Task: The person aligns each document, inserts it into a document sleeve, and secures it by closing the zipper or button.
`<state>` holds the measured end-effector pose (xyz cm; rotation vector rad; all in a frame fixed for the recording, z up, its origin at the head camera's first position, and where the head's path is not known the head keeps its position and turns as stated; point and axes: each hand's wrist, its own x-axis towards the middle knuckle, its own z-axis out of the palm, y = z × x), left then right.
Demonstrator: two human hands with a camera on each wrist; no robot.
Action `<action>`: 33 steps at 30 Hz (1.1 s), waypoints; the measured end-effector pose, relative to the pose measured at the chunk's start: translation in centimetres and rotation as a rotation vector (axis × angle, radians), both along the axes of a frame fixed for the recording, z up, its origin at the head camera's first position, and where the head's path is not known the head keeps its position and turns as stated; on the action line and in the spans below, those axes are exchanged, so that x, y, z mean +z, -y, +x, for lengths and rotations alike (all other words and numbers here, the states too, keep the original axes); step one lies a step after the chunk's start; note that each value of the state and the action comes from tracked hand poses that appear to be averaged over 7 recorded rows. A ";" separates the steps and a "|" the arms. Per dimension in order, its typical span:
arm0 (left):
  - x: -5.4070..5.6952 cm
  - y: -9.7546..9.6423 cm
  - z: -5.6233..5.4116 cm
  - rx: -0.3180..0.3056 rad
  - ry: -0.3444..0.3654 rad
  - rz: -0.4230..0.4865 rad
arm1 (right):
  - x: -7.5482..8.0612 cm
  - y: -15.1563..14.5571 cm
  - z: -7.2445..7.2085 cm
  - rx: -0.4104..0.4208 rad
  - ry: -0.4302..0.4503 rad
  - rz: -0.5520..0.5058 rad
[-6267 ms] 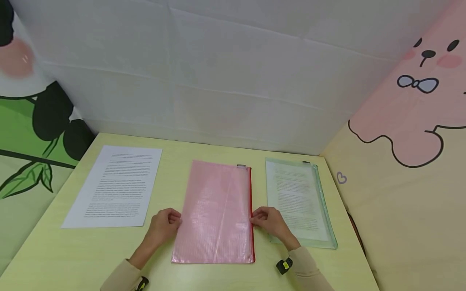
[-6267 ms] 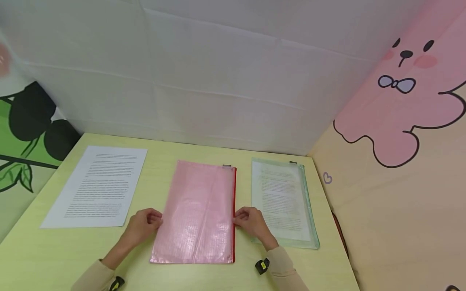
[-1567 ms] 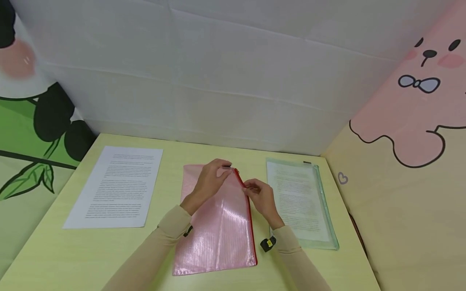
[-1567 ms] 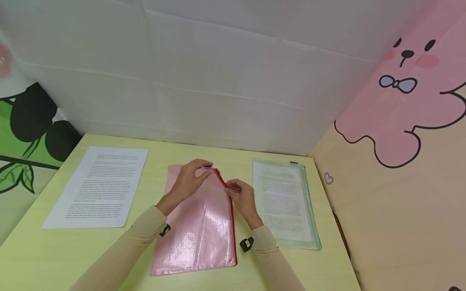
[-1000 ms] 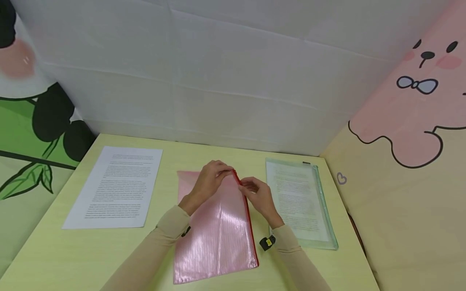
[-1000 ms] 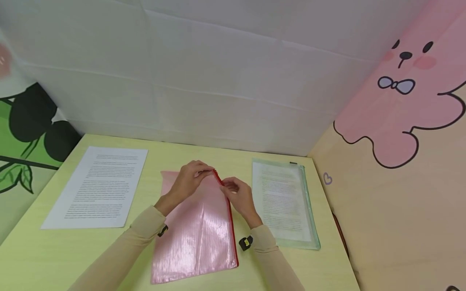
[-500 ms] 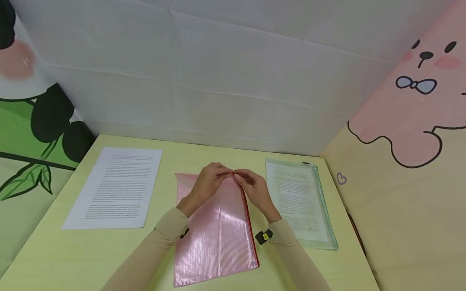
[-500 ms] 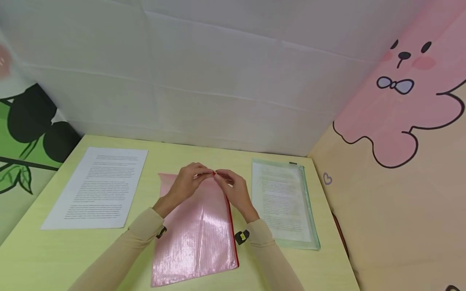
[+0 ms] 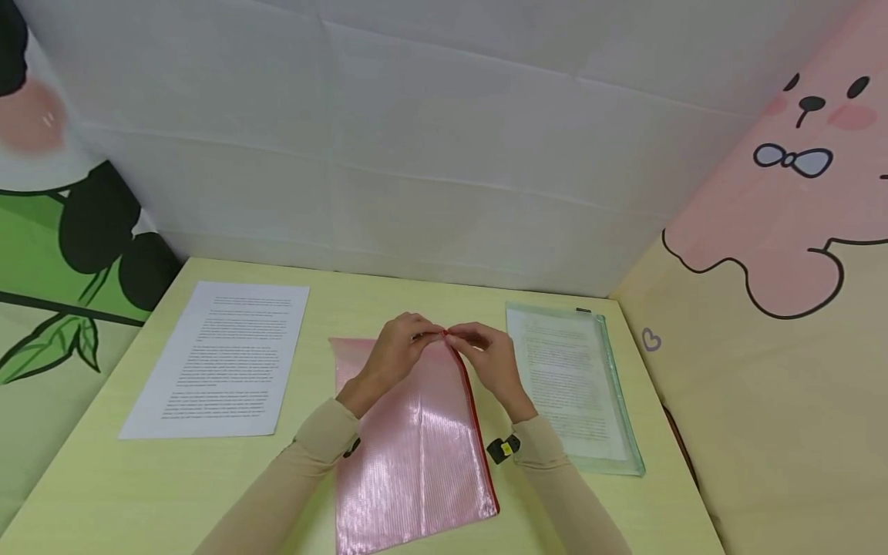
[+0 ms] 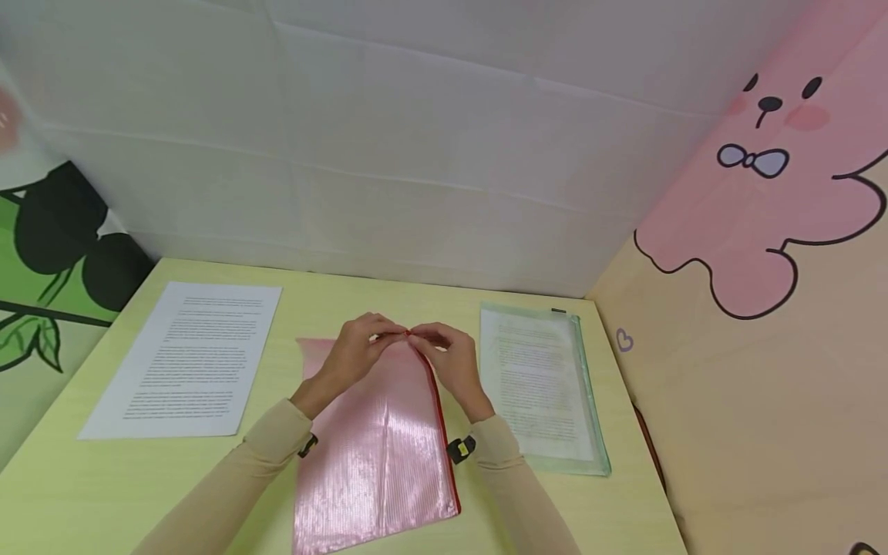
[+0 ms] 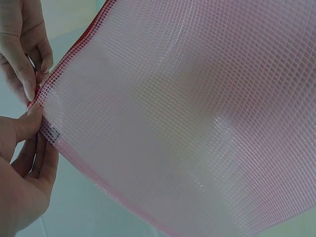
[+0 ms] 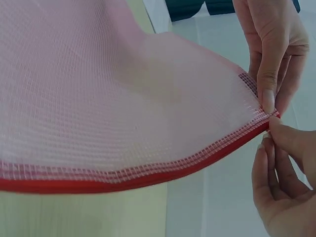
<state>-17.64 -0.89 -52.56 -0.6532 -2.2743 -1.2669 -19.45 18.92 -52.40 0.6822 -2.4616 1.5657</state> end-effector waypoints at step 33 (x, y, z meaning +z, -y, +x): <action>-0.1 0.2 0.2 -0.081 -0.089 -0.006 | 0.4 -1.2 -0.5 0.155 0.016 0.004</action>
